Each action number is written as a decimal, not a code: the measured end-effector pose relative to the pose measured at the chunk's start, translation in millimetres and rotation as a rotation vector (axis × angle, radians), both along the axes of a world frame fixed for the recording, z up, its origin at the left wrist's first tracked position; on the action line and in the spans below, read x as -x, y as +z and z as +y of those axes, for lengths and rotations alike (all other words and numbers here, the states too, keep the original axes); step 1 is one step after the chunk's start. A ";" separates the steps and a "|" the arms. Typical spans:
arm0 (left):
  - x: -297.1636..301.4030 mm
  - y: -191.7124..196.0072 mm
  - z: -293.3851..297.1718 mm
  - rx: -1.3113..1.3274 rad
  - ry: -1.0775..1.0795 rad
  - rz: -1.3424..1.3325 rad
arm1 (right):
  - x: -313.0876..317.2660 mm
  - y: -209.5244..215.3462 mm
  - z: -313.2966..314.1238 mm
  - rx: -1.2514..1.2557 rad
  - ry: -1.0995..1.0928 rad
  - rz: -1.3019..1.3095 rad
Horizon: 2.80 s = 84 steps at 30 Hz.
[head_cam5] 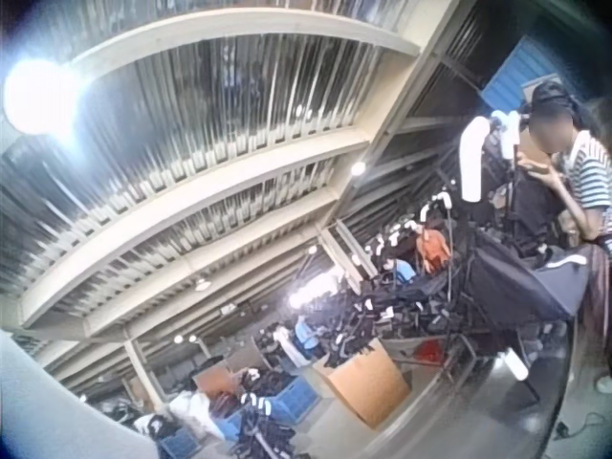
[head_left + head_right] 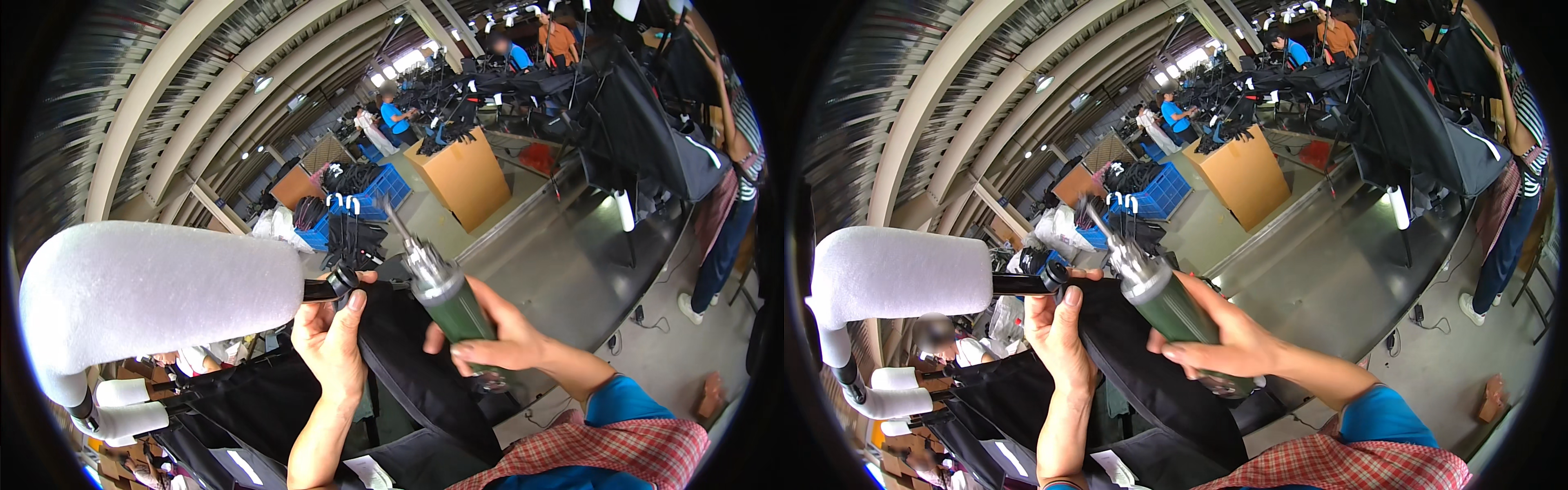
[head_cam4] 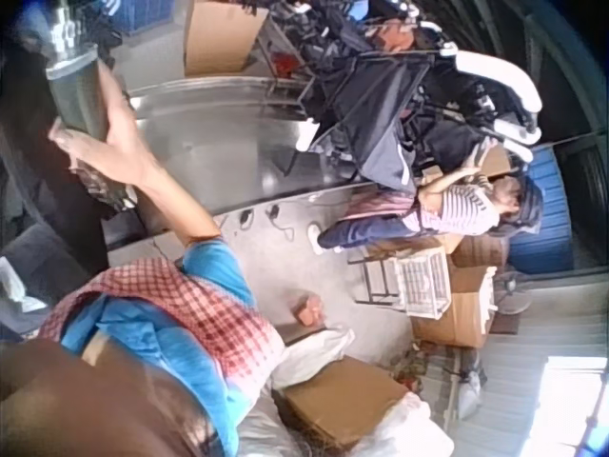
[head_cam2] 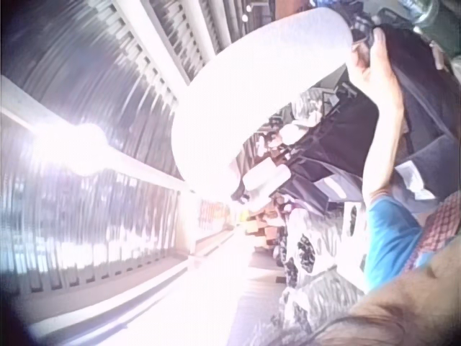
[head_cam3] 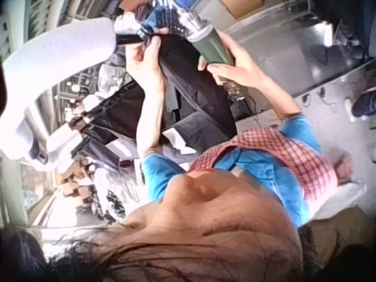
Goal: The person uses a handheld pneumatic tool to attach black plastic fasteners to the seams of a black fabric bag. They repeatedly pick fasteners from a nearby container and secure them along the bag's edges while other workers assemble similar items in the background.
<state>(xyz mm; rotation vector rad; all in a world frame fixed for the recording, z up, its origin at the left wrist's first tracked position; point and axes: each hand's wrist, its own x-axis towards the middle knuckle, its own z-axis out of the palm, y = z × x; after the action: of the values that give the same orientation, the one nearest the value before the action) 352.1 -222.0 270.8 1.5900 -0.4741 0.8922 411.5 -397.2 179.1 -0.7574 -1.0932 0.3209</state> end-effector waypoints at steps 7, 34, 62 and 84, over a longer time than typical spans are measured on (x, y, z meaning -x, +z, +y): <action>-1.4 -0.3 12.3 -0.135 0.011 -0.024 | 15.6 -7.7 -52.7 0.469 -0.394 -0.358; -8.7 -14.2 15.1 -0.440 0.217 -0.237 | 56.8 -4.8 -31.6 0.329 0.351 0.215; 2.7 -18.8 -2.6 -0.267 0.325 -0.175 | 106.6 40.1 -19.3 0.438 0.215 0.405; 262.6 -66.5 106.2 0.212 0.533 0.250 | 114.3 -23.5 55.3 0.182 0.821 0.731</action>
<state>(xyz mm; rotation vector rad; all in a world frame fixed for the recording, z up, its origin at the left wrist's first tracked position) 89.5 -115.8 204.3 1.6256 0.2303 1.0769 297.2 -341.9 155.7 -0.2533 -0.6200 1.2973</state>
